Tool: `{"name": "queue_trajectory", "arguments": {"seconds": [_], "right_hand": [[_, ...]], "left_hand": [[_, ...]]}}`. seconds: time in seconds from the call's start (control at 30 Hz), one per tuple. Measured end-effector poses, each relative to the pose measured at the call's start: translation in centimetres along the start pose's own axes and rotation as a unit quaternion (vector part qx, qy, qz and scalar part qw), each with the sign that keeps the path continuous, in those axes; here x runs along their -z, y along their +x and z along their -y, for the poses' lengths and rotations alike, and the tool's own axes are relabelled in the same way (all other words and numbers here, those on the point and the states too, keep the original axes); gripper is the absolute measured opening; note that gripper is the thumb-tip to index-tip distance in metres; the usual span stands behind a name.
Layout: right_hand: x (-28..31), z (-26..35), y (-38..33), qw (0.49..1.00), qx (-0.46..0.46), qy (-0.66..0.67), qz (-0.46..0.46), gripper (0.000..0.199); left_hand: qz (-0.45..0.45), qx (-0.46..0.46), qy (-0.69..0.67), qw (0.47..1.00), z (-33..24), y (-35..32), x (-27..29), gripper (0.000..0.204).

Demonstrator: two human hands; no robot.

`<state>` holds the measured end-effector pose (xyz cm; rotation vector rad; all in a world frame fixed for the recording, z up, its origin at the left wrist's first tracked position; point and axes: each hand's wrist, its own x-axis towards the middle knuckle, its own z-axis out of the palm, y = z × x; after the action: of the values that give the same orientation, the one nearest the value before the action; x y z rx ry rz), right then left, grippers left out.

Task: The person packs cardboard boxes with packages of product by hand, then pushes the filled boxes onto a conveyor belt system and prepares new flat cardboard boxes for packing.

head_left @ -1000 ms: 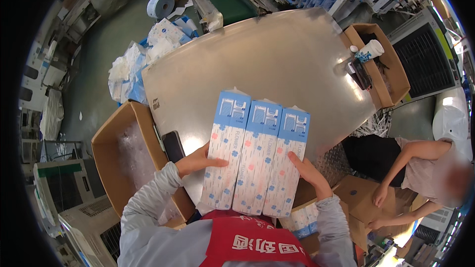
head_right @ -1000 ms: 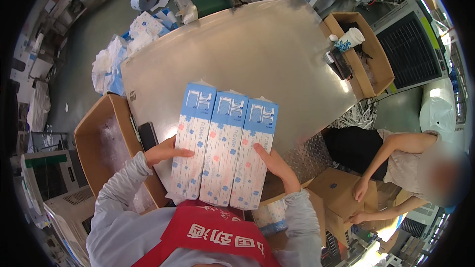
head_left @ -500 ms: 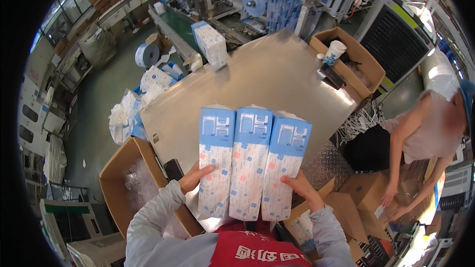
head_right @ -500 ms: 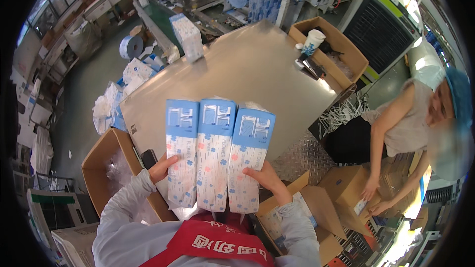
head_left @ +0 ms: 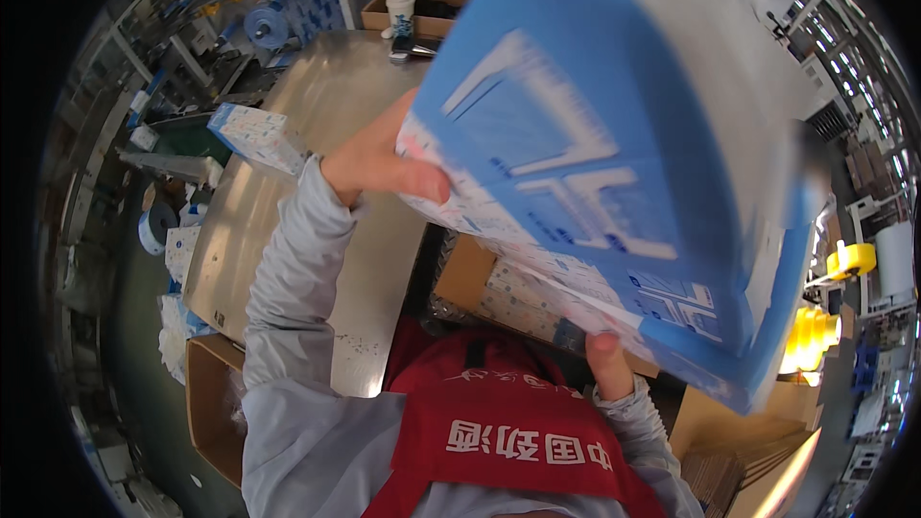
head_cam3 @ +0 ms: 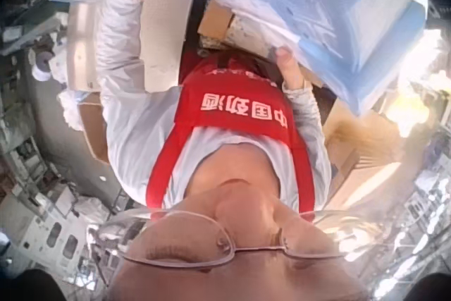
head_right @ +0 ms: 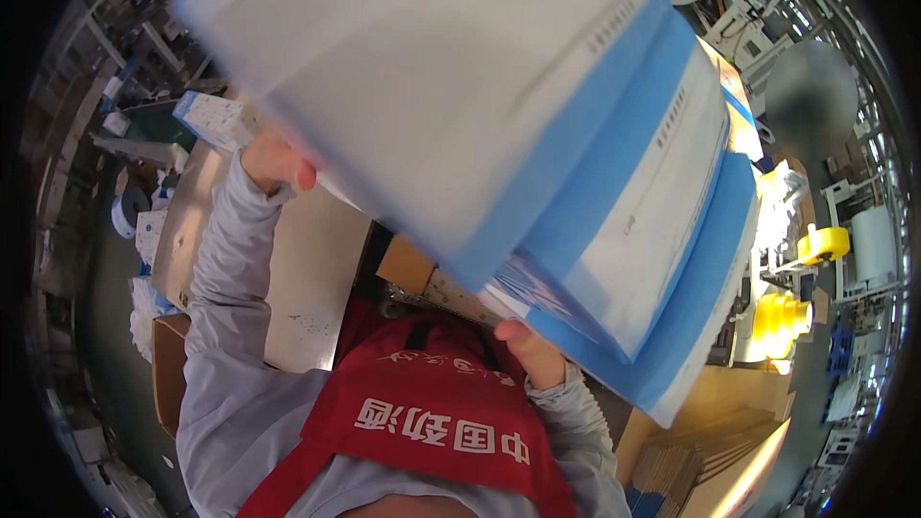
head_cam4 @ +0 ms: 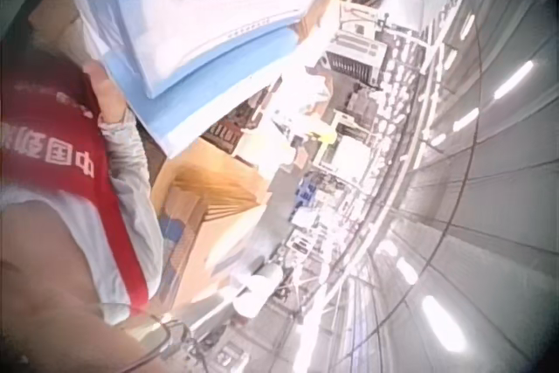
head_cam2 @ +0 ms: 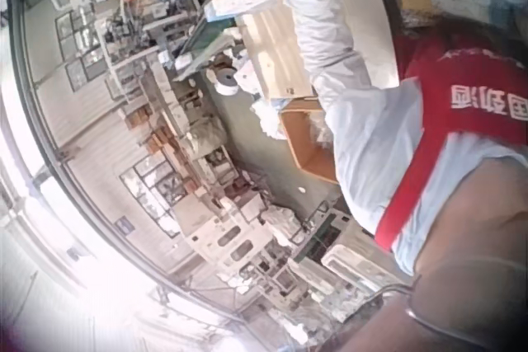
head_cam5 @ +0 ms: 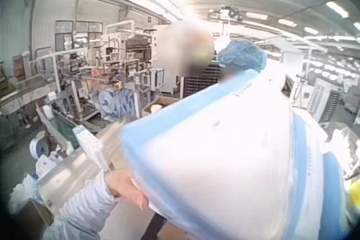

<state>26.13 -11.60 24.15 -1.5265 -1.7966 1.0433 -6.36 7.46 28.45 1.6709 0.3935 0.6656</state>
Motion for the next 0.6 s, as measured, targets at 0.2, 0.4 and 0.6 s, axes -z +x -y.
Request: {"name": "queue_trajectory", "arguments": {"seconds": [0.2, 0.4, 0.6], "right_hand": [[4.3, -11.3, -10.7, 0.811, -0.302, 0.200, 0.459, 0.064], [10.4, -18.0, -14.5, 0.850, -0.384, 0.340, -0.120, 0.048], [9.6, -26.1, -9.0, 0.963, -0.210, 0.060, -0.156, 0.049]], "left_hand": [[0.281, 0.196, -0.012, 0.939, 5.5, 14.9, -7.2, 0.053], [0.113, -0.005, 0.376, 0.920, 20.1, 15.8, -17.3, 0.067], [0.107, 0.026, 0.552, 0.826, 20.7, 9.2, -19.4, 0.106]]}}
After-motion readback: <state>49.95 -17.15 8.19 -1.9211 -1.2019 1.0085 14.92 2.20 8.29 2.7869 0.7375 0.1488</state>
